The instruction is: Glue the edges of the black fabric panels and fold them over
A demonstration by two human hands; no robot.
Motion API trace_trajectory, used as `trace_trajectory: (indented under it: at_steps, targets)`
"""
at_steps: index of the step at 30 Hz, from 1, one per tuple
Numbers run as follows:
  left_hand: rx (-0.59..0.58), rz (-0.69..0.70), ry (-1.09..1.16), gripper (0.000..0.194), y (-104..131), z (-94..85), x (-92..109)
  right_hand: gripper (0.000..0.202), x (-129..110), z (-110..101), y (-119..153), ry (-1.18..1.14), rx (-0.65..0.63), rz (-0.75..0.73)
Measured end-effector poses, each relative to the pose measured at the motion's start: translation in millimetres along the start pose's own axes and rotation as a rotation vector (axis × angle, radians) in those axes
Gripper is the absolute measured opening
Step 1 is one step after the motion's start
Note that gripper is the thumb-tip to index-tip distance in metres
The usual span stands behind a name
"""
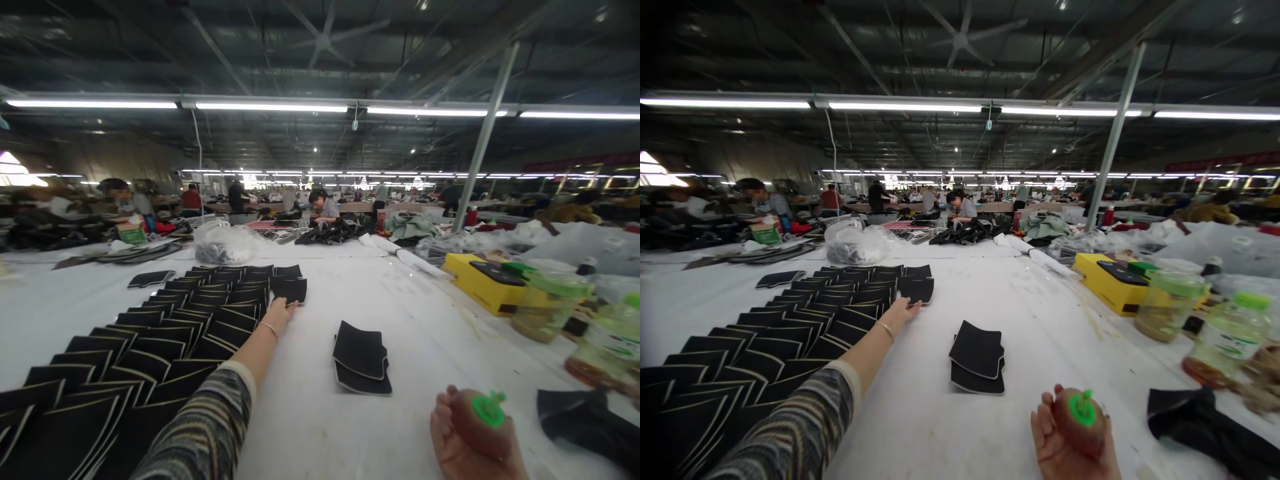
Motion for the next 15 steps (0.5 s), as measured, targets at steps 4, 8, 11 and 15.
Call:
trace_trajectory:
  at_steps: [4,8,11,15]
  targets:
    - [-0.064,0.040,-0.228,0.036,13,23.9,-17,0.049,0,10,6,-0.041,0.021,0.035]
    - [-0.280,0.143,-0.567,0.053,51,55.9,-52,0.047,5,25,16,-0.018,-0.039,0.011]
    - [-0.372,0.260,-0.808,0.070,76,69.3,-72,0.046,7,30,19,-0.022,-0.077,-0.009]
    - [-0.381,0.332,-1.042,0.057,87,75.9,-75,0.047,7,27,19,0.000,-0.140,-0.038]
Point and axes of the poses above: each hand's wrist, its own y-axis away from the middle knuckle, its own z-axis out of the palm, x = y × z, the point moved 1 cm from there along -y, towards the middle knuckle, and after that the axes turned 3 degrees about -x, right-handed, at the moved point
